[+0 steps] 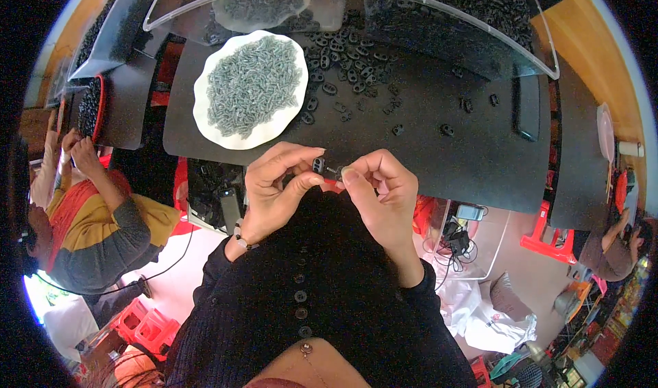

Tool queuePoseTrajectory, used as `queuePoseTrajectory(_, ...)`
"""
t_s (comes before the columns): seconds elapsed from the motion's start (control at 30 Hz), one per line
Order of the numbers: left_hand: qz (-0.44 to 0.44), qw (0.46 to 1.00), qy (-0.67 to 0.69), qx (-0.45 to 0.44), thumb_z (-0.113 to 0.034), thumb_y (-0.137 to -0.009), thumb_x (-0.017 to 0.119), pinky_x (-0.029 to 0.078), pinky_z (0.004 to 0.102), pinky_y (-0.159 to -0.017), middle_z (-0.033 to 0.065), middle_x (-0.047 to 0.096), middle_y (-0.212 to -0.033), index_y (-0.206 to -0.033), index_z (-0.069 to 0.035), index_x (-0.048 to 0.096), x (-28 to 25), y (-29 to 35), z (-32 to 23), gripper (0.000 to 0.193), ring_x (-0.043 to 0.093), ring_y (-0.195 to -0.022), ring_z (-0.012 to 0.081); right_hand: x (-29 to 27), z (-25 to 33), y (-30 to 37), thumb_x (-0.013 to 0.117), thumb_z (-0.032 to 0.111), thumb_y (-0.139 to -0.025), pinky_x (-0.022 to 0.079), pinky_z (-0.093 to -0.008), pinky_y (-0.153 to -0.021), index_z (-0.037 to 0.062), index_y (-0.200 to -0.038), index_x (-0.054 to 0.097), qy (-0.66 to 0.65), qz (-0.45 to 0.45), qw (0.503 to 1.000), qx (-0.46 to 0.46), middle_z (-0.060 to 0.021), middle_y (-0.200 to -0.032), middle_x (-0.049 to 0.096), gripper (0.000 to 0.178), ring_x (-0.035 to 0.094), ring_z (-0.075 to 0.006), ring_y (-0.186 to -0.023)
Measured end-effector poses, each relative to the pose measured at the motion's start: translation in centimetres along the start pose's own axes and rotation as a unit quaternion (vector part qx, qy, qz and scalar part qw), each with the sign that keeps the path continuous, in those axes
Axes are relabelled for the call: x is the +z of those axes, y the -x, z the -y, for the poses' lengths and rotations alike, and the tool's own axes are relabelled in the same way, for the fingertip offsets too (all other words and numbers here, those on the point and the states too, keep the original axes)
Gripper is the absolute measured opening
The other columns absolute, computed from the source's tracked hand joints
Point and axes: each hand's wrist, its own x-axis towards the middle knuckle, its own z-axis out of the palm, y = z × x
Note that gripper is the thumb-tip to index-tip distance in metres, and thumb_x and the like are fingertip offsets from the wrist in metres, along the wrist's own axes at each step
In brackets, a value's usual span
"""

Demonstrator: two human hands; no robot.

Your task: The person assembles plastic cord locks by hand, picking up small springs from a plate and inserting them into plastic stopper components.

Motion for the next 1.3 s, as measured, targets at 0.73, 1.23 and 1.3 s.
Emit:
queuePoseTrajectory(0.73,-0.021,0.995,0.041,-0.092,-0.004,-0.08,0.073,0.048,0.0222,-0.06,0.0066,0.064,-0.088,-0.108,-0.003,0.068,0.4,-0.3,0.7,0.029,0.059,-0.069,0.0092,-0.3,-1.2,-1.2,0.062,0.004,-0.089,0.046,-0.0204,-0.068,0.0,-0.087,0.059,-0.029,-0.011,0.999,-0.038,-0.0047,-0.08,0.065,0.005,0.059,-0.0062,-0.074)
queuePoseTrajectory(1.23,-0.059,0.975,-0.212,0.001,-0.005,-0.079,0.072,0.045,0.0273,-0.049,0.009,0.063,-0.087,-0.105,-0.003,0.066,1.7,-2.1,2.9,0.027,0.054,-0.051,0.0142,2.0,-5.3,-4.4,0.06,0.008,-0.091,0.047,-0.0251,-0.073,-0.0008,-0.093,0.057,0.172,-0.207,0.942,-0.199,-0.006,-0.086,0.061,0.009,0.058,-0.0097,-0.079)
queuePoseTrajectory(1.3,-0.062,0.975,-0.213,-0.003,-0.005,-0.079,0.072,0.045,0.0274,-0.049,0.0091,0.063,-0.087,-0.104,-0.003,0.066,1.5,-2.2,2.7,0.026,0.055,-0.051,0.0142,3.0,-4.2,-5.2,0.059,0.01,-0.092,0.046,-0.0242,-0.074,0.0001,-0.092,0.056,0.159,-0.182,0.957,-0.161,-0.0052,-0.084,0.062,0.01,0.058,-0.0086,-0.08)
